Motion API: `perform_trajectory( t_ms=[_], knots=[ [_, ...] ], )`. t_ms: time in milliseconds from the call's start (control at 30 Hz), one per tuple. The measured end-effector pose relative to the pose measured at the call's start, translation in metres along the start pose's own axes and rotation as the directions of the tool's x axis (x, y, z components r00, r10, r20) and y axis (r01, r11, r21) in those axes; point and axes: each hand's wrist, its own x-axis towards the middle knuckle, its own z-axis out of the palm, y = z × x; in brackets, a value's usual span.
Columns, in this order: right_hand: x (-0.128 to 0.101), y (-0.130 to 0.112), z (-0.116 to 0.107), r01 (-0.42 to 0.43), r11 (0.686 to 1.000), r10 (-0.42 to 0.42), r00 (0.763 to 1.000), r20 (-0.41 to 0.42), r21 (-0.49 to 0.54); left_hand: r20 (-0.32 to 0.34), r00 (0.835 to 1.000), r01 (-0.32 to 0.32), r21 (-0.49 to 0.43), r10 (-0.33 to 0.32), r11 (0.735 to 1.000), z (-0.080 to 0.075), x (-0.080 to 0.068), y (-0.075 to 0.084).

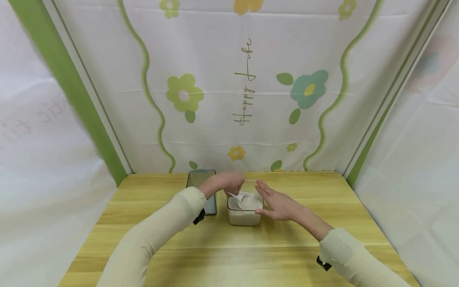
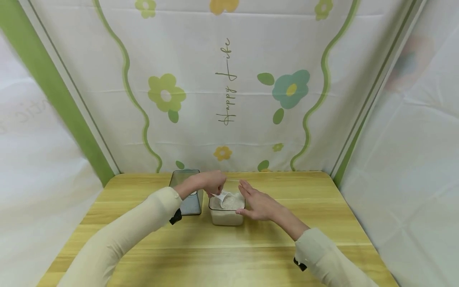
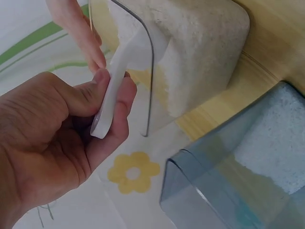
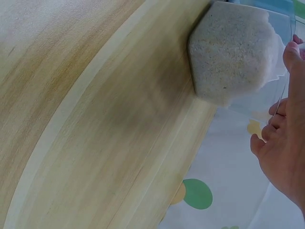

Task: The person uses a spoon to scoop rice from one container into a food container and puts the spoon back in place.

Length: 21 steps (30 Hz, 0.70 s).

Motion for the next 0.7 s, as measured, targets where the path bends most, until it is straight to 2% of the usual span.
perform_trajectory(
  t_ms=[167, 467, 700],
  knots=[
    [0.0, -0.002, -0.001, 0.001, 1.0, -0.001, 1.0, -0.004, 0.012, -0.017, 1.0, -0.015, -0.026, 0.014, 1.0, 0.006, 0.001, -0.009],
    [0.001, -0.002, -0.001, 0.003, 1.0, -0.003, 1.0, -0.016, 0.02, -0.023, 0.999, 0.025, -0.062, -0.027, 0.998, 0.01, 0.003, -0.012],
    [0.0, -0.002, 0.0, -0.001, 1.0, 0.001, 1.0, -0.01, 0.026, -0.025, 1.0, 0.006, -0.126, -0.009, 0.992, 0.011, -0.002, -0.018]
  ],
)
